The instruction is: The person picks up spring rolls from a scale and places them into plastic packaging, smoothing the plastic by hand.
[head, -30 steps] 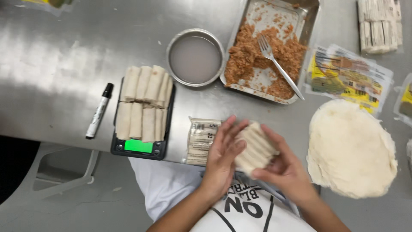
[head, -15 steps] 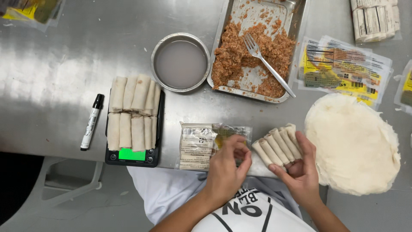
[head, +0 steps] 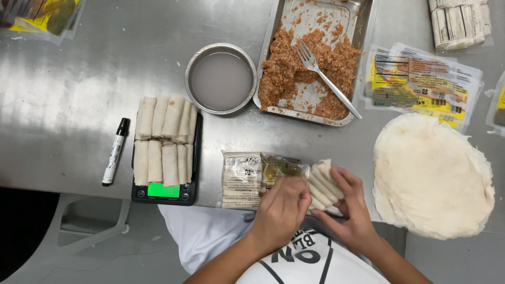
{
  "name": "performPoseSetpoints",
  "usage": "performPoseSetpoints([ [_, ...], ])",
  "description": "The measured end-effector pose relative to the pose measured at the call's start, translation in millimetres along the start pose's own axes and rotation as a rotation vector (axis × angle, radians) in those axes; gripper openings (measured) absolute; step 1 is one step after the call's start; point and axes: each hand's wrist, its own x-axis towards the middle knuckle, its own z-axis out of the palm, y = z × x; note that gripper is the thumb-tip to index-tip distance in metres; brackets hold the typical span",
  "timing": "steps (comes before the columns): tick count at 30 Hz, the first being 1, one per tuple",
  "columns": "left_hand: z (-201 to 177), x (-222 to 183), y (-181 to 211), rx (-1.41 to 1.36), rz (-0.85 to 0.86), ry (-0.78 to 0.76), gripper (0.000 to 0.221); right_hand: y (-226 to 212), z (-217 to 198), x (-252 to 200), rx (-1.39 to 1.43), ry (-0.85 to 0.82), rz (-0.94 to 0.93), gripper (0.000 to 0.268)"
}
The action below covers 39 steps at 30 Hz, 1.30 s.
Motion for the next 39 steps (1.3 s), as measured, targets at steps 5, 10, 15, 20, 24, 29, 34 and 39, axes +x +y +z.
performPoseSetpoints([
  [5, 2, 0, 2, 0.135, 0.063, 0.098, 0.017, -11, -12, 10, -0.179, -0.226, -0.202, 0.078],
  [10, 3, 3, 1, 0.191, 0.117, 0.165, 0.028, -23, -19, 26, -0.220, -0.382, -0.285, 0.071],
  [15, -8, 18, 12, 0.096, 0.267, 0.133, 0.022, -43, -25, 46, -0.189, -0.481, -0.235, 0.065],
  [20, -9, -17, -45, 0.178, -0.053, 0.035, 0.014, -38, -33, 50, -0.192, -0.428, -0.136, 0.076],
  [24, -28, -7, -52, 0.364, -0.192, -0.023, 0.016, -36, -31, 54, -0.111, -0.432, 0.127, 0.077],
  [29, -25, -5, -57, 0.407, -0.271, 0.024, 0.014, -27, -35, 62, 0.074, -0.513, 0.130, 0.079],
  [34, -12, 2, -40, 0.291, -0.221, 0.017, 0.009, -26, -32, 59, 0.109, -0.455, 0.132, 0.083],
  [39, -5, 10, -16, 0.290, -0.324, -0.213, 0.006, -27, -33, 54, 0.093, -0.389, 0.155, 0.077],
])
